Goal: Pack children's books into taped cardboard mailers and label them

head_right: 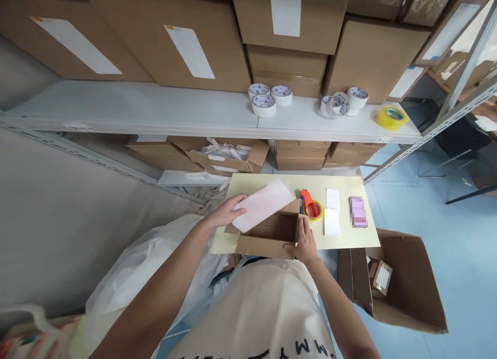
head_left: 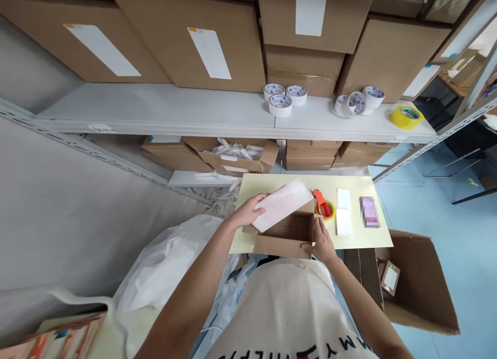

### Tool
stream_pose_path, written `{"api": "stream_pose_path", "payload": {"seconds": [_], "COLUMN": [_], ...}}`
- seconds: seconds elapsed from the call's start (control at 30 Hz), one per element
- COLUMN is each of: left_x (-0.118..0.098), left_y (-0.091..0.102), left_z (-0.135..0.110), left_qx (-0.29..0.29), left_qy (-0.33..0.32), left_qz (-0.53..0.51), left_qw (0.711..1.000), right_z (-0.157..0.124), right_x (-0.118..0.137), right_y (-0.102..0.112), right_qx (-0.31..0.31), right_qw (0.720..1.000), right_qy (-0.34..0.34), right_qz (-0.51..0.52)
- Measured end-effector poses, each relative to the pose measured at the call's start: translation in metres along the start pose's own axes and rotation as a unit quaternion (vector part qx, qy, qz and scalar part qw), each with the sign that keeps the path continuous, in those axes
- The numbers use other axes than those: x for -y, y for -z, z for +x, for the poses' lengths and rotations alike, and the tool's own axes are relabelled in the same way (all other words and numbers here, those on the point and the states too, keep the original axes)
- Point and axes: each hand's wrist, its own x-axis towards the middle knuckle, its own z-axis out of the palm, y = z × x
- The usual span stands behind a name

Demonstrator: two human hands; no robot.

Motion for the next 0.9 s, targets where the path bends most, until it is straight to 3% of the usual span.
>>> {"api": "stream_pose_path", "payload": {"seconds": [0.2,0.47,0.73,0.83,0.9], "left_x": [0.019,0.031,0.032,0.027,0.025], "left_y": [-0.03,-0.049,-0.061,-0.068,-0.069], "left_z": [0.01,0.031,0.038,0.029,0.016], "left_qx": [0.052,0.039,0.032,0.013,-0.033], "left_qy": [0.084,0.109,0.077,0.044,0.019], "left_qz": [0.093,0.182,0.194,0.197,0.215], "left_qw": [0.991,0.976,0.978,0.979,0.976], "right_z": [0.01,0.039,0.055,0.056,0.055], "right_x": [-0.008,-0.009,-0.006,-0.007,-0.007], "right_y": [-0.011,-0.002,0.0,-0.001,-0.003], "right_qx": [0.006,0.015,0.018,0.01,-0.003], "right_qw": [0.997,0.997,0.998,0.997,0.996], "right_qy": [-0.028,-0.023,-0.023,-0.022,-0.025], "right_qz": [0.073,0.079,0.057,0.067,0.086]}}
